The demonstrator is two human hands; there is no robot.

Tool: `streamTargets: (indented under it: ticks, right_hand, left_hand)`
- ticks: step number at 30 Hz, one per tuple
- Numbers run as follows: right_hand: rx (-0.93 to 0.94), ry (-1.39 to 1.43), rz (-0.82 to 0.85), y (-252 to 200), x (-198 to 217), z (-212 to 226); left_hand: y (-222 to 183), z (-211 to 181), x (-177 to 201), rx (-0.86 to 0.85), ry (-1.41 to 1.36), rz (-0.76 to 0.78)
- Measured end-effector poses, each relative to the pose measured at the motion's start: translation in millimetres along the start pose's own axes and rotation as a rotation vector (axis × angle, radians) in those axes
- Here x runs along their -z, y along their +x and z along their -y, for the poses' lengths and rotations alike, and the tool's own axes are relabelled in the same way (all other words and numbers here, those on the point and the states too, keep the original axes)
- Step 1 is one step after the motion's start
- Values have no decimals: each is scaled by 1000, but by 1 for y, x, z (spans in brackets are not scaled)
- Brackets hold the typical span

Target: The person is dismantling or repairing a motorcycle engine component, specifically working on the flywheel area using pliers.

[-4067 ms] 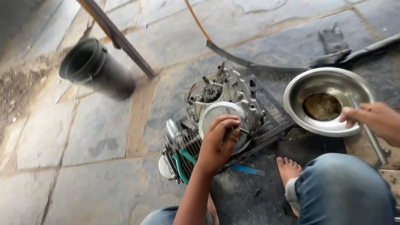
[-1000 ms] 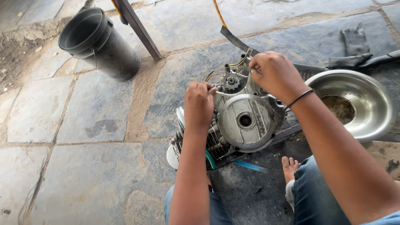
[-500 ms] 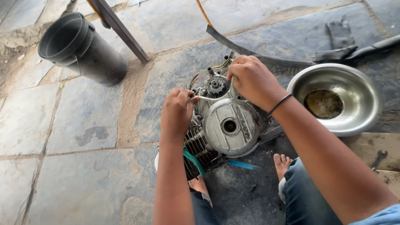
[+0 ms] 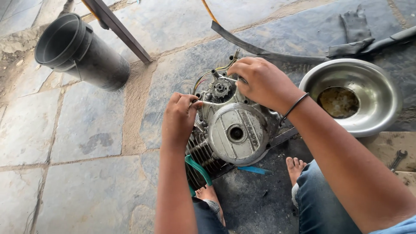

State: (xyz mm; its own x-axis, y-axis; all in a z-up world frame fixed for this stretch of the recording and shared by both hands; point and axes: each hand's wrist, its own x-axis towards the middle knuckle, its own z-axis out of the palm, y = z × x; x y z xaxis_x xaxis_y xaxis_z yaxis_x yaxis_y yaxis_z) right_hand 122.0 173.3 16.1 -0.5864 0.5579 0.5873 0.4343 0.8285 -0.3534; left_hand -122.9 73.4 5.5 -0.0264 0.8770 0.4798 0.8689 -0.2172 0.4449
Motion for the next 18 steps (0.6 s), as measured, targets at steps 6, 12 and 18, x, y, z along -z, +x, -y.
streamTargets:
  ticks: [6, 12, 18]
  right_hand:
    - [-237, -261, 65, 7, 8, 15]
    - [-26, -216, -16, 1, -6, -9]
    - [125, -196, 19, 1, -4, -22]
  left_hand:
    - [4, -2, -1, 49, 23, -111]
    - [9, 5, -6, 713, -979, -372]
    - [6, -3, -6, 950, -1393, -350]
